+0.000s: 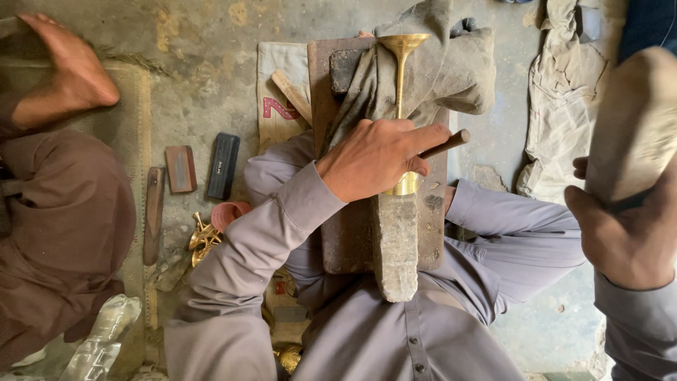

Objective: The person sits on the floor and uses a wooden mallet to repeatedly strike a brass object held against a stone block. The person rotates the object periodically to work on different areas.

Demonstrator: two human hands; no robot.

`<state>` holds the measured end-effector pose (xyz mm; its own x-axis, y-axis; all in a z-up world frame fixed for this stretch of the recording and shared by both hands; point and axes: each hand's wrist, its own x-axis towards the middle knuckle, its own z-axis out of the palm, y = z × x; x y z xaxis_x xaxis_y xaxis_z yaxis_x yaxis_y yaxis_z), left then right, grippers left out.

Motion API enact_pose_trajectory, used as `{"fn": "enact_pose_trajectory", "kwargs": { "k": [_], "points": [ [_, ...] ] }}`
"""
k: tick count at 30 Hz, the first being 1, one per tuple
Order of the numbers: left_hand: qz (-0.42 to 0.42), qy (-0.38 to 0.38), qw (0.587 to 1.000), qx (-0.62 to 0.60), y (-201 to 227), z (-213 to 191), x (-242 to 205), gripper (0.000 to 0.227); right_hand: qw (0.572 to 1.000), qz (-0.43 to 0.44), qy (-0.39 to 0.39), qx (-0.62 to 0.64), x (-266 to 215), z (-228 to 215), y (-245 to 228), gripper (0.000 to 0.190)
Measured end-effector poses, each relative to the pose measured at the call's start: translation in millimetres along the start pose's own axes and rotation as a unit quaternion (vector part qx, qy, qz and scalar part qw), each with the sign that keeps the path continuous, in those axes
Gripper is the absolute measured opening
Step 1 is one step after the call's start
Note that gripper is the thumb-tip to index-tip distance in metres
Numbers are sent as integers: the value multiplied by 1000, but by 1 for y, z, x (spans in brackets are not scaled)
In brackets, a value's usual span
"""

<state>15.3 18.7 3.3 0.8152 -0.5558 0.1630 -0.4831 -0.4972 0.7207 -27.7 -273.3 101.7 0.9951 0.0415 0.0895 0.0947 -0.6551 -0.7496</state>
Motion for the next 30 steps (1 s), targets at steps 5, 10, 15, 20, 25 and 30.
{"fn": "enact_pose_trajectory", "kwargs": {
  "k": [5,10,15,20,25,30],
  "points": [
    [18,22,998,-55,0,0,0,29,931,-180,2,-319,6,4,4,46],
    [-12,67,995,-72,5,-3,-5,32,949,-110,-24,-296,9,6,19,34],
    [9,51,996,-77,4,-4,-6,27,968,-114,-19,-223,13,4,14,27],
    [3,82,993,-80,3,1,-9,29,963,-126,-17,-239,21,9,-2,32],
    [-24,139,986,-85,6,1,-20,33,920,-187,-44,-341,36,8,-18,35],
    [-56,209,971,-97,13,3,-34,34,890,-240,-79,-380,52,8,-40,30]
  ]
}}
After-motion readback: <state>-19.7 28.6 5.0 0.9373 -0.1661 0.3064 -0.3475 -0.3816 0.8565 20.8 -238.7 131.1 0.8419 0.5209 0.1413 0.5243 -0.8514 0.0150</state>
